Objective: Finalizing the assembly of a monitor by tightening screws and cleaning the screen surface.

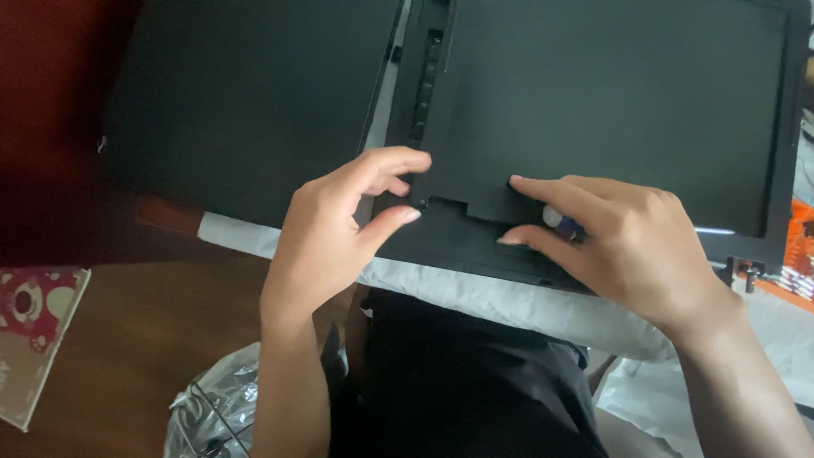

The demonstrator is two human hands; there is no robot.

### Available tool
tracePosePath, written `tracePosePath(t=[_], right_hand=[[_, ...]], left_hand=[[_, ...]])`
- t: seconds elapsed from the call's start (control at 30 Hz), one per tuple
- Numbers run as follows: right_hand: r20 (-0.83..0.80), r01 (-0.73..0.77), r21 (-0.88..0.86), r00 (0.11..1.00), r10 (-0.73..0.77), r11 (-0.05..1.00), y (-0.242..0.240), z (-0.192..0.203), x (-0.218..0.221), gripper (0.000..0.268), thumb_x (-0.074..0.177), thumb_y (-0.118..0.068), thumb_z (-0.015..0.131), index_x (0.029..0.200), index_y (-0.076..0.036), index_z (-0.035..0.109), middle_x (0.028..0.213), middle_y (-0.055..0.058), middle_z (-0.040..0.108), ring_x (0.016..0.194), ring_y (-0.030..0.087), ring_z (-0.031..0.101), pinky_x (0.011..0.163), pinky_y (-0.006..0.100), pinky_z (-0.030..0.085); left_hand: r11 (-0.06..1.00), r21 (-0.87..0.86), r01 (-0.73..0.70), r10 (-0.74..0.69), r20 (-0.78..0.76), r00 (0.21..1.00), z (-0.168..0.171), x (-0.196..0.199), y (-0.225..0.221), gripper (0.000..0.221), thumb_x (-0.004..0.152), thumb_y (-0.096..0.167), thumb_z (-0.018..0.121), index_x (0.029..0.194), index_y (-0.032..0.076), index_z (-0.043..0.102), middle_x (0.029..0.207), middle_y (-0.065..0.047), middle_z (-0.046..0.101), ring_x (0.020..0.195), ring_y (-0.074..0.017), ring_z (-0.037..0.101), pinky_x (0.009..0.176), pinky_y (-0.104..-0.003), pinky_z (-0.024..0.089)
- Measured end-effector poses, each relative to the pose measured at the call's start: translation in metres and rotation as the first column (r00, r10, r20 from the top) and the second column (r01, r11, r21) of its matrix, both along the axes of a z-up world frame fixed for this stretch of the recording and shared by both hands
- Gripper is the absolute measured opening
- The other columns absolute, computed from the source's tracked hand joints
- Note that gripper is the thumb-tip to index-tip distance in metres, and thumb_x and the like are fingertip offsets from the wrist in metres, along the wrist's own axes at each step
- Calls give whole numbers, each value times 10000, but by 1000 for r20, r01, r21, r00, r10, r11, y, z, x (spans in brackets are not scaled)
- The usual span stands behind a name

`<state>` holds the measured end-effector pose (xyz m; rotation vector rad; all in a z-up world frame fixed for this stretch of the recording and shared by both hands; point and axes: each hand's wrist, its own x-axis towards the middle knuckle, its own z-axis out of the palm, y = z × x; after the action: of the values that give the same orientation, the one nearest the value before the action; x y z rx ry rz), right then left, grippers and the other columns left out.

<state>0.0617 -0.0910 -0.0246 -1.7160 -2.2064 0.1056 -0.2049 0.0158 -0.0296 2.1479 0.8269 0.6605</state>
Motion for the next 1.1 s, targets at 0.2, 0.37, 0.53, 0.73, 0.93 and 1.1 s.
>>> tracePosePath(t=[0.2, 0.37, 0.53, 0.73, 0.93, 1.1], right_hand=[[21, 85, -12, 996, -84, 996, -20, 12, 14, 585, 853, -421, 855, 1355, -157, 710, 802, -42, 671, 705, 139, 631, 599, 320, 467], [75, 193, -56, 979, -188, 980, -41, 7, 53, 694, 748, -510, 868, 1320, -134, 758, 925, -6, 759, 723, 114, 685, 607, 274, 510], [72, 237, -99, 970, -230, 966, -62, -4, 84, 884, 604, -501, 894, 1333, -26, 738, 1078, 97, 780, 737, 178, 691, 670, 316, 559], [58, 245, -1, 968, -245, 969, -67, -18, 101, 666, 767, -418, 915, 1335, -90, 799, 701, 7, 556, 627, 128, 490, 590, 274, 435], [194, 240, -18, 953, -232, 971, -58, -7, 106, 666, 781, -509, 868, 1360, -189, 794, 777, -39, 614, 663, 97, 536, 570, 252, 407], [105, 224, -126, 972, -211, 966, -55, 5, 106, 839, 751, -406, 846, 1507, -88, 669, 860, 30, 702, 610, 149, 603, 608, 311, 520]], left_hand=[[997, 72, 17, -16, -18, 1000, 0, 7, -2, 474, 929, 29, 754, 1363, 125, 587, 1386, -50, 641, 967, -158, 699, 726, -264, 589], [996, 62, 58, -55, -48, 997, -2, 5, 3, 514, 930, 27, 760, 1406, 95, 578, 1471, -128, 562, 957, -177, 705, 721, -264, 610], [988, 141, 64, -65, -2, 998, -12, 5, 2, 433, 934, 2, 771, 1341, 53, 632, 1067, -94, 714, 934, -191, 746, 803, -288, 619], [980, 195, 28, -32, 20, 999, -9, 12, 1, 261, 944, -4, 766, 1202, 27, 746, 995, -81, 730, 802, -169, 670, 710, -267, 550], [972, 217, 92, -99, 21, 995, -6, 12, 1, 259, 918, -51, 767, 1173, -12, 745, 1012, -110, 717, 896, -201, 695, 769, -290, 571], [981, 165, 106, -112, 25, 993, 1, 11, 0, 108, 910, -11, 765, 1017, 4, 774, 1100, -127, 663, 937, -211, 725, 855, -291, 626]])
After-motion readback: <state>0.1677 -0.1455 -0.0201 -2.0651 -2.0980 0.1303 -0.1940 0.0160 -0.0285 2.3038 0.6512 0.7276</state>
